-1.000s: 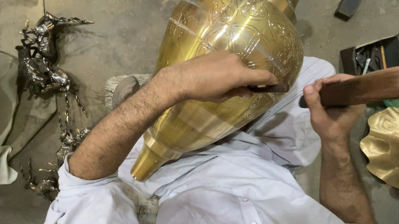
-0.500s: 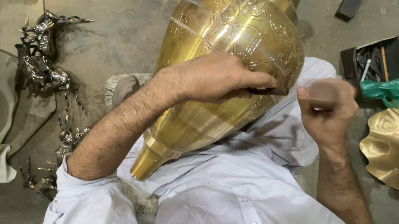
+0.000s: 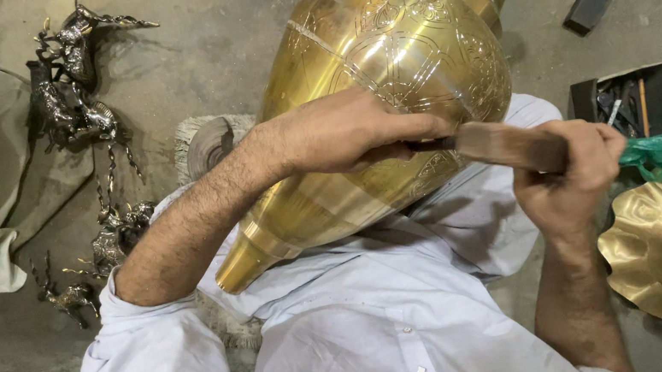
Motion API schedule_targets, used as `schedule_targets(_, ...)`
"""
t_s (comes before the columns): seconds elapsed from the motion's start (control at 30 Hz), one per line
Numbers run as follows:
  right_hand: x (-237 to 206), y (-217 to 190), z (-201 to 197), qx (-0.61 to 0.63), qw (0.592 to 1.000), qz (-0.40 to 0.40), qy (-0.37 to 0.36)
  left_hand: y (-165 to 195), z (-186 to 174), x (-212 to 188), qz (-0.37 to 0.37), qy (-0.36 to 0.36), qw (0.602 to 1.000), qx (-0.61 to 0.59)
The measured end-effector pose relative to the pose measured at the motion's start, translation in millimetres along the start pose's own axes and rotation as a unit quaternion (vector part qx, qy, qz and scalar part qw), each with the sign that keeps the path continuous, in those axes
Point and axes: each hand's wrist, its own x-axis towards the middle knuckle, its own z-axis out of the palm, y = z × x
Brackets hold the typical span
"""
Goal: The person sits cross-legged on the floor holding a large brass vase on their lap and engraves decorative patterns into its surface. They hold a small chisel against the metal with one hand and strike it with a wooden mallet in the other, repositioning the chisel repeatedly to work different parts of the design.
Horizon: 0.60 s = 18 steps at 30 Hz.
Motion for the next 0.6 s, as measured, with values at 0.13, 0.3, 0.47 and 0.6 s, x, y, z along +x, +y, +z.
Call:
schedule_targets(0.13,0.2,13.6,0.7,0.296,0.937,0.187,0.002,0.1,-0.4,3.5,-0.022,0.011,1.000,0.010)
schedule_targets(0.3,-0.5,36.0,2.1,0.256,0.955,0.150,-0.032,-2.6,-1.2,4.3,0.012,0.052,0.998,0.018)
schedule_targets(0.47,21.4,44.3,-10.2,0.161,0.984,0.061,-0.040,-1.4,-2.6,2.9,-0.062,0.047,0.997,-0.006)
schedule_targets(0.6,53.7,37.0,-26.1,0.255,0.924,0.252,-0.133,2.6,-3.9,-2.8,-0.043,0.117,0.992,-0.017)
